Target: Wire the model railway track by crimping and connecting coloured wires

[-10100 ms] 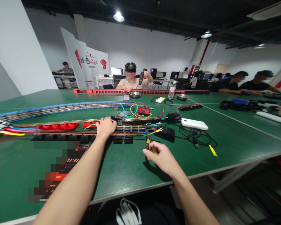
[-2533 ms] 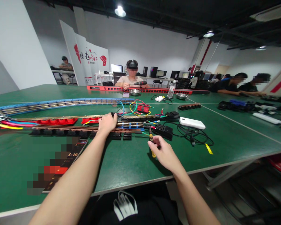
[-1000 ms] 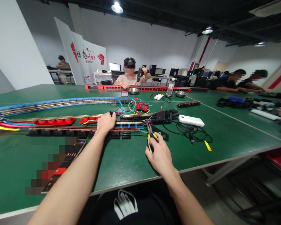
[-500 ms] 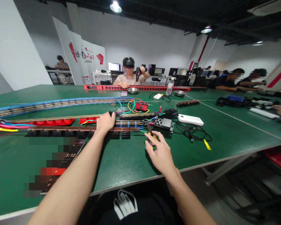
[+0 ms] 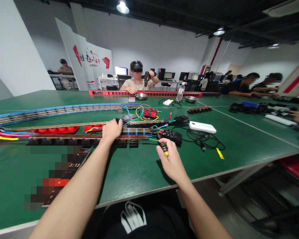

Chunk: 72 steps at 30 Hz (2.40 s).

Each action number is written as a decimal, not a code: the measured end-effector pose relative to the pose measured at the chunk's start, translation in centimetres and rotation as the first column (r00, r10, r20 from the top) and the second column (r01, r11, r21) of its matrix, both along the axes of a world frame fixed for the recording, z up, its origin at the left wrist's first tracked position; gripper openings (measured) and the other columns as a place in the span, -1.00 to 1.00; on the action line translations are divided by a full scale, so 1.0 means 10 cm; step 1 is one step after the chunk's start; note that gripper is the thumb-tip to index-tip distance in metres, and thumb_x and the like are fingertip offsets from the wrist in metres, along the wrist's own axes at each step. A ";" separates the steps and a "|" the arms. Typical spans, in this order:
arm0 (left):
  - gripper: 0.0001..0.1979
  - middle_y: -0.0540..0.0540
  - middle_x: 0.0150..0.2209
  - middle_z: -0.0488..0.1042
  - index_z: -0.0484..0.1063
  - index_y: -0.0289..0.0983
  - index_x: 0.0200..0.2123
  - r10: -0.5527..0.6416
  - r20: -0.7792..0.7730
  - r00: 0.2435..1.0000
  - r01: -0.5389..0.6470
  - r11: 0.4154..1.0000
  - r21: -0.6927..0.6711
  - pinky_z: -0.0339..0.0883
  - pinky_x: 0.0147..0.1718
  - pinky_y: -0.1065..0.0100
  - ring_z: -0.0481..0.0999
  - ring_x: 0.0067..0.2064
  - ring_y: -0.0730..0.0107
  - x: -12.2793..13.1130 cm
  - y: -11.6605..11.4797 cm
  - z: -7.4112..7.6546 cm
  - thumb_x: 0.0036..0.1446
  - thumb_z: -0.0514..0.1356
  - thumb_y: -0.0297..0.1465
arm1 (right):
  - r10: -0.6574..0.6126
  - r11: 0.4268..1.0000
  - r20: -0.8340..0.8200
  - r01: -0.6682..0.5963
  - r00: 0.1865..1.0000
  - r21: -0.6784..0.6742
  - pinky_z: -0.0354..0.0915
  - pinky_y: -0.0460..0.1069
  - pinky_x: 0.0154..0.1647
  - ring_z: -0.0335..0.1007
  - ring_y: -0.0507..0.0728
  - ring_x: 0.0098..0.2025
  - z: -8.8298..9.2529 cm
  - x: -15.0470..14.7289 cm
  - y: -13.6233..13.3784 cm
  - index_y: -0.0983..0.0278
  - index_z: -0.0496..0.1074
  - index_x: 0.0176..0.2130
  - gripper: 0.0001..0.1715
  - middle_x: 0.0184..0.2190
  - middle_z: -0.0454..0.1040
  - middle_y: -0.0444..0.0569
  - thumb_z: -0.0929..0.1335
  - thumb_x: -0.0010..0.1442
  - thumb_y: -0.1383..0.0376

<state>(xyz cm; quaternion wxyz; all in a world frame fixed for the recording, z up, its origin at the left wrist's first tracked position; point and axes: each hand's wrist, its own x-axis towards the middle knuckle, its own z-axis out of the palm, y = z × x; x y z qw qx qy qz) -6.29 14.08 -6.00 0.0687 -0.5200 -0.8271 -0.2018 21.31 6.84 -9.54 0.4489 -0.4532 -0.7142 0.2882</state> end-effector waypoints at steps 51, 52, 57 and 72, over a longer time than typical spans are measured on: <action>-0.46 -0.38 -0.09 0.52 0.44 -0.38 -0.10 -0.001 0.009 1.000 0.001 1.000 0.005 0.33 -0.12 0.11 0.50 -0.03 -0.05 0.00 -0.01 0.00 0.27 -0.20 -0.16 | -0.030 0.996 -0.020 0.028 0.999 -0.085 0.37 -0.05 -0.43 0.50 0.09 -0.47 0.07 0.09 0.12 0.18 0.25 0.19 -0.41 -0.41 0.52 -0.06 0.13 0.31 -0.03; -0.46 -0.38 -0.09 0.52 0.44 -0.38 -0.10 -0.001 0.010 1.000 0.001 1.000 0.005 0.33 -0.12 0.10 0.50 -0.03 -0.05 0.00 0.00 0.00 0.27 -0.20 -0.15 | -0.032 0.993 -0.079 0.023 0.996 -0.114 0.36 -0.06 -0.48 0.50 0.10 -0.47 0.07 0.09 0.13 0.18 0.25 0.18 -0.40 -0.42 0.51 -0.07 0.16 0.29 -0.05; -0.45 -0.38 -0.09 0.52 0.44 -0.37 -0.11 -0.006 0.016 1.000 0.006 1.000 0.011 0.33 -0.12 0.09 0.50 -0.03 -0.05 -0.01 0.01 -0.01 0.26 -0.21 -0.15 | -0.036 0.989 -0.315 -0.011 0.949 -0.147 0.36 -0.08 -0.54 0.53 0.13 -0.38 0.04 0.07 0.17 0.26 0.30 0.10 -0.35 -0.22 0.52 0.05 0.26 0.20 -0.10; -0.46 -0.38 -0.09 0.52 0.44 -0.37 -0.11 -0.002 0.020 1.000 0.002 1.000 0.003 0.32 -0.10 0.11 0.49 -0.02 -0.04 0.00 0.00 0.00 0.26 -0.20 -0.15 | -0.014 0.995 -0.425 -0.032 0.905 -0.099 0.41 -0.02 -0.31 0.49 0.13 -0.19 0.00 0.11 0.20 0.24 0.32 0.17 -0.38 0.03 0.44 0.12 0.18 0.29 -0.03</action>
